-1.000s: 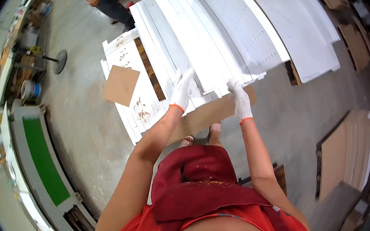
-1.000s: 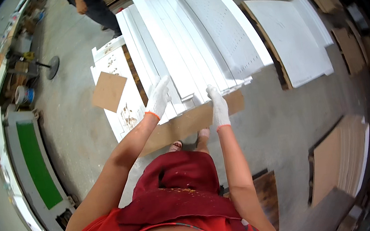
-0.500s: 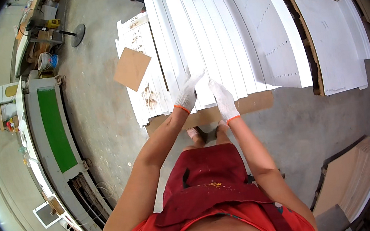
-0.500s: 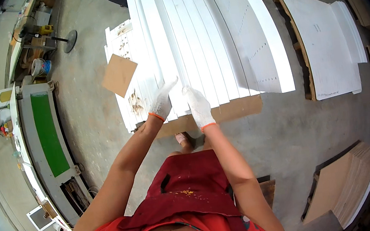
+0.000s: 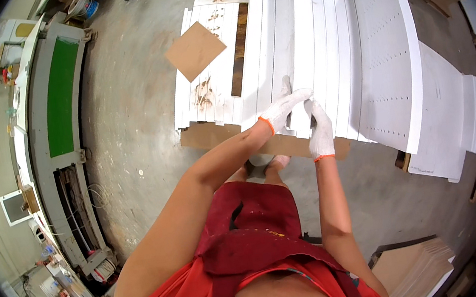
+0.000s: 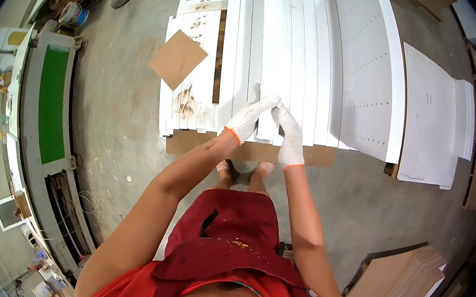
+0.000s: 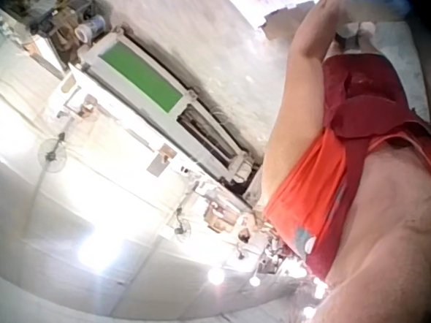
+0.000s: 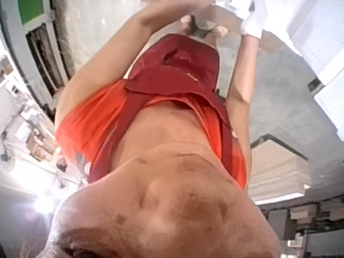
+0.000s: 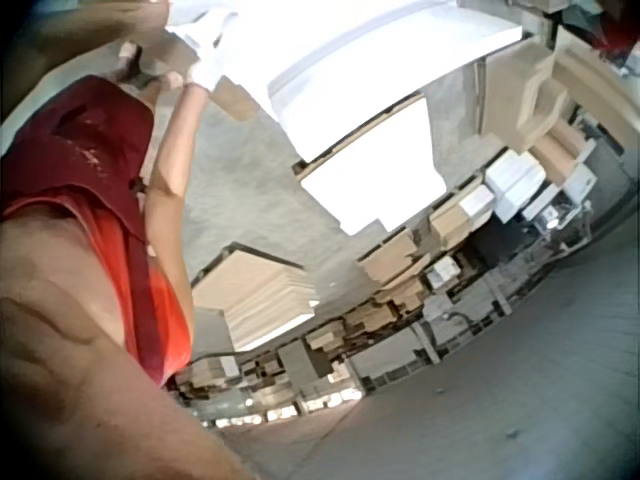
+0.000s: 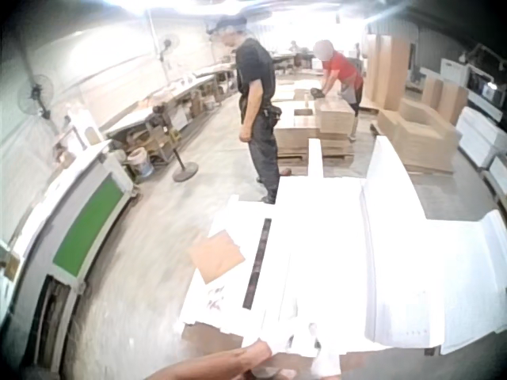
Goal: The person scrapes the surface of white plastic moldings using a small metal scraper to remove residue. They handle the moldings one at a time, scraping both sides and edges, then stack the finished pieces on a cardboard sheet on the floor.
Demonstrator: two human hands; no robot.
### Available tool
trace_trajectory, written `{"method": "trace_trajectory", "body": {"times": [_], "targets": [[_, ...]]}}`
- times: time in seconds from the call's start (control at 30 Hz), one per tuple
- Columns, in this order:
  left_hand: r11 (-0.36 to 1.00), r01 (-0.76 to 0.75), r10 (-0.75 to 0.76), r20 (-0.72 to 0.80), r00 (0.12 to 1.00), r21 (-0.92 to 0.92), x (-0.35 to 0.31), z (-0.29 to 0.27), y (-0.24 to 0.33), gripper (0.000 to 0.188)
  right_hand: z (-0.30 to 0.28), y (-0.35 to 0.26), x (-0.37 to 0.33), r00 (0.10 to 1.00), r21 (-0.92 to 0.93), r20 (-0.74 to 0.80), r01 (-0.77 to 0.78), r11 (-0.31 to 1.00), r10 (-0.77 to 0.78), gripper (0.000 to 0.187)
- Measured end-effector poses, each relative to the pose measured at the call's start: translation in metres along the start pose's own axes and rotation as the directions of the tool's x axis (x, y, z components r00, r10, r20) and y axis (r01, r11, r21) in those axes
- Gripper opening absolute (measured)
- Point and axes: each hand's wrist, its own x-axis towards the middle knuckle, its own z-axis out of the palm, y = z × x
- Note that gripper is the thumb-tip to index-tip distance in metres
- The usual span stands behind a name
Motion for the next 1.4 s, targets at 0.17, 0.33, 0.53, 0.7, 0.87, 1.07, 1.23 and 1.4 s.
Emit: {"method": "trace_trajectory", "body": {"times": [0.17, 0.33, 0.53, 0.7, 0.87, 1.07, 1.23, 1.4], "targets": [[0.995, 0.005, 0.005, 0.102, 0.995, -0.097, -0.007, -0.009, 0.012, 0.105, 0.009, 0.002, -0.002, 0.988, -0.256, -0.063, 0.119, 0.959, -0.140, 0.058], [0.994, 0.068, -0.062, 0.067, 0.996, -0.088, -0.026, -0.002, 0.025, 0.115, 0.029, 0.018, -0.011, 0.949, -0.511, -0.104, 0.207, 0.834, -0.299, 0.076], [0.986, 0.076, -0.064, 0.086, 0.994, -0.148, -0.016, -0.013, 0.007, 0.106, 0.016, 0.035, -0.004, 0.940, -0.602, -0.170, 0.139, 0.786, -0.297, 0.084], [0.975, 0.136, -0.114, 0.128, 0.985, -0.178, -0.007, -0.024, -0.002, 0.089, 0.037, 0.018, -0.018, 0.964, -0.671, -0.082, 0.134, 0.729, -0.252, 0.085], [0.997, 0.067, -0.066, 0.033, 0.997, -0.036, -0.018, -0.025, 0.013, 0.061, 0.031, 0.022, -0.021, 0.953, -0.641, -0.013, 0.224, 0.734, -0.302, 0.086], [0.990, 0.014, -0.006, 0.052, 0.999, -0.143, -0.020, -0.043, 0.012, 0.036, 0.016, 0.024, -0.034, 0.980, -0.300, 0.077, 0.200, 0.933, -0.186, 0.082], [0.990, -0.030, 0.038, 0.057, 0.998, -0.138, -0.052, -0.043, 0.028, 0.039, 0.018, 0.017, -0.025, 0.990, -0.020, 0.139, 0.019, 1.000, -0.016, 0.087], [0.986, 0.059, -0.042, 0.114, 0.993, -0.157, -0.084, -0.033, 0.030, 0.073, 0.048, -0.037, 0.042, 0.970, 0.079, 0.235, -0.078, 0.994, 0.058, 0.087]]}}
